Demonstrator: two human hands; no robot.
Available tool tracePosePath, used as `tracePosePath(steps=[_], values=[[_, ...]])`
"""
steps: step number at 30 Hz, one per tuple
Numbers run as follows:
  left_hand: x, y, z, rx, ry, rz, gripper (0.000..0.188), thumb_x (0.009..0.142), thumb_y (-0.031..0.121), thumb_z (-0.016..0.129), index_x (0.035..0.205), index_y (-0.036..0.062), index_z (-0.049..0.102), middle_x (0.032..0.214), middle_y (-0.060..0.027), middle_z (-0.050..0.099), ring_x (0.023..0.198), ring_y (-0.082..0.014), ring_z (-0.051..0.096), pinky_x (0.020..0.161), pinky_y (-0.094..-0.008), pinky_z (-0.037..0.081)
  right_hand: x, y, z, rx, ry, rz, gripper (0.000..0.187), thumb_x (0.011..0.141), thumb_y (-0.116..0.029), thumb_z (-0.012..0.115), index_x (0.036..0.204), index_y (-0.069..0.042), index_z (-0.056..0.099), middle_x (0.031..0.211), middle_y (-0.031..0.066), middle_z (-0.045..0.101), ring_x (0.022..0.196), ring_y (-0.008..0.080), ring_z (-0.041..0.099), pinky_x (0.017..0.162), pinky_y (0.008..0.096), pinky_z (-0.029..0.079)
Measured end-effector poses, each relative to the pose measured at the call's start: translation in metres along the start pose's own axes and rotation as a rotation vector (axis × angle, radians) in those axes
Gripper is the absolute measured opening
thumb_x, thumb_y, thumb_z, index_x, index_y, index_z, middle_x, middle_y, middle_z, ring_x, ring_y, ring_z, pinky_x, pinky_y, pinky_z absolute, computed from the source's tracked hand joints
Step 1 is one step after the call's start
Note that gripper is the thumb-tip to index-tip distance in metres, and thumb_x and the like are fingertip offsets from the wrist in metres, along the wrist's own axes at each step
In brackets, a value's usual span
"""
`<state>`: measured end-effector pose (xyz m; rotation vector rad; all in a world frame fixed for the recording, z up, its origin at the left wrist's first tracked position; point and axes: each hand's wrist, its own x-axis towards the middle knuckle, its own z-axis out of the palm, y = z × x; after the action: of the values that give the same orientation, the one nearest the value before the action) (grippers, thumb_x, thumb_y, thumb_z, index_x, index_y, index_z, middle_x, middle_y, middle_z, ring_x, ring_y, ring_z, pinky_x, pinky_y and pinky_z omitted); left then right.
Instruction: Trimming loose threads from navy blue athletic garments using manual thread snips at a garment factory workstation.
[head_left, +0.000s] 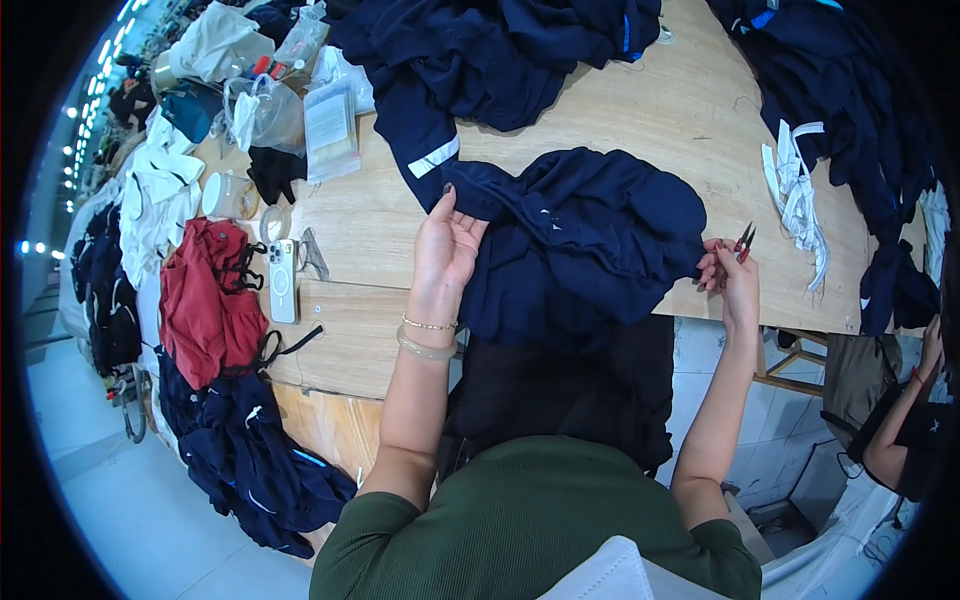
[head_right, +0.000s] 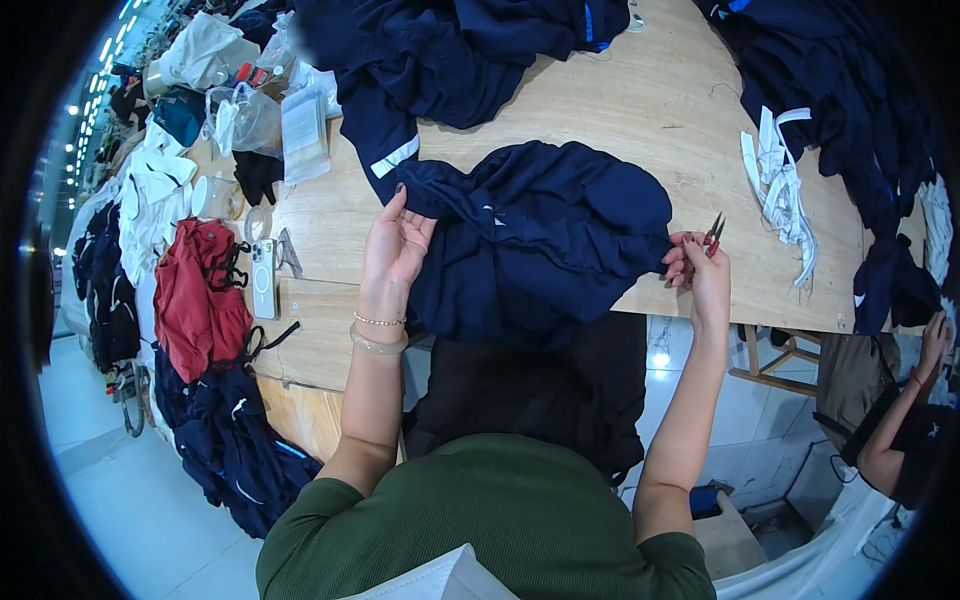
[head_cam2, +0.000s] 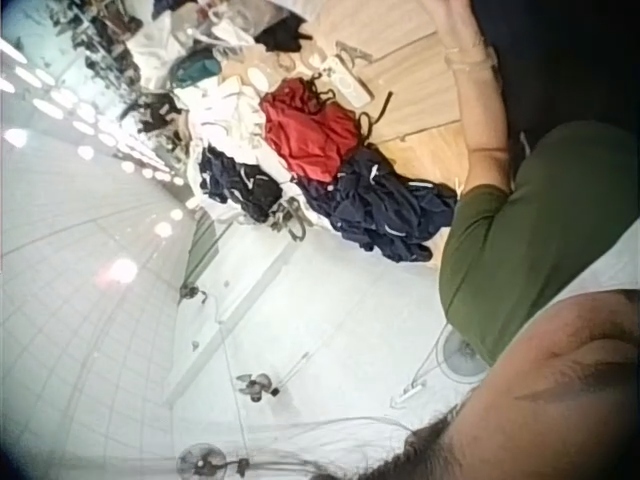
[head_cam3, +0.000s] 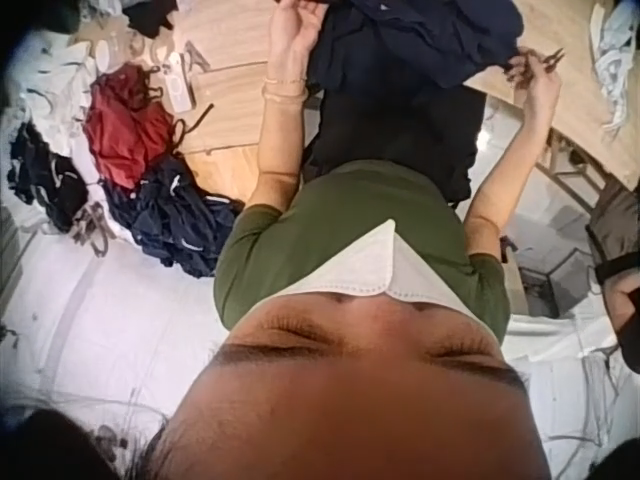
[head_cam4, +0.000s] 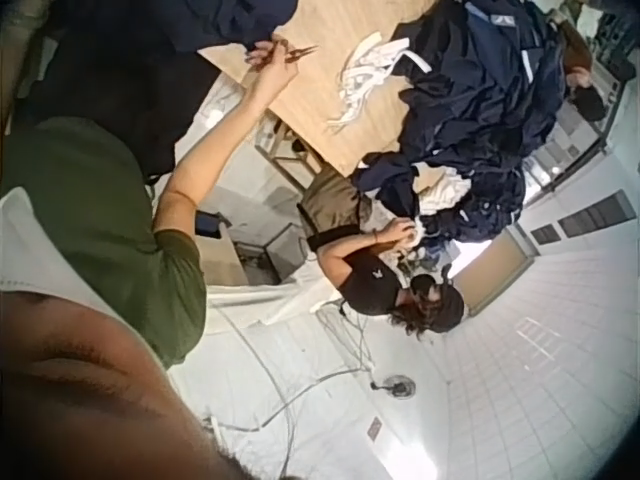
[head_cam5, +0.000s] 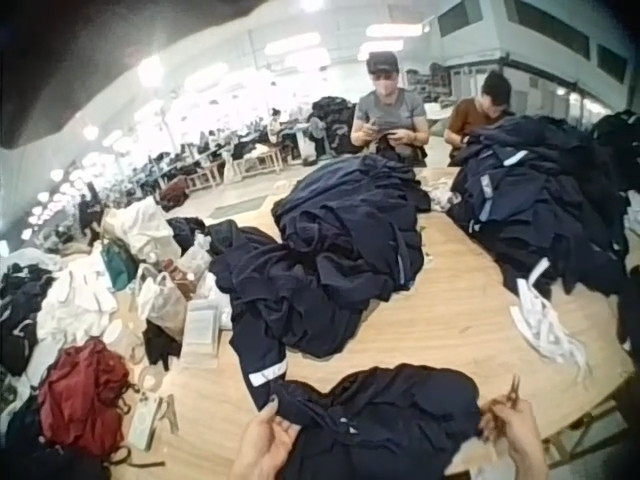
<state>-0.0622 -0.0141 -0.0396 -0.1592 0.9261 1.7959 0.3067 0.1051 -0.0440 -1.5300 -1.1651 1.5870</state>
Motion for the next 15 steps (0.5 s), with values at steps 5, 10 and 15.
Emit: tracePosePath(steps=[5,10,15], values=[[0.01,0.005,-0.014,-0.061,0.033,0.023,0.026,0.103,0.018,0.051,0.118,-0.0026,0.056,0.123,-0.0184,0.063,0.118,-0.0284,0.061,0.106,-0.0425,0.048,0.001,-0.01,0.016,0.158,-0.058,0.13,0.022,0.099,-0.017,0.053,0.107,-0.001,0.065,0.082,0.0064,0.068,0.064,0.0111,0.065,0.049,0.0233,0.047],[0.015,0.012,-0.01,-0.118,0.121,0.054,0.028,0.104,0.016,0.047,0.122,-0.0052,0.052,0.129,-0.0186,0.059,0.123,-0.0295,0.058,0.109,-0.0429,0.046,0.015,-0.006,0.019,0.025,-0.112,0.087,0.016,0.098,-0.021,0.057,0.096,-0.007,0.065,0.071,-0.0017,0.061,0.056,0.0075,0.054,0.046,0.022,0.039],[0.018,0.007,-0.01,-0.097,0.12,0.028,0.027,0.104,0.015,0.047,0.122,-0.0047,0.053,0.128,-0.0181,0.06,0.122,-0.0292,0.058,0.108,-0.0423,0.047,0.011,-0.03,0.041,-0.137,-0.075,0.151,0.017,0.099,-0.025,0.058,0.089,-0.011,0.061,0.064,-0.0062,0.048,0.053,0.0041,0.039,0.046,0.0221,0.028]])
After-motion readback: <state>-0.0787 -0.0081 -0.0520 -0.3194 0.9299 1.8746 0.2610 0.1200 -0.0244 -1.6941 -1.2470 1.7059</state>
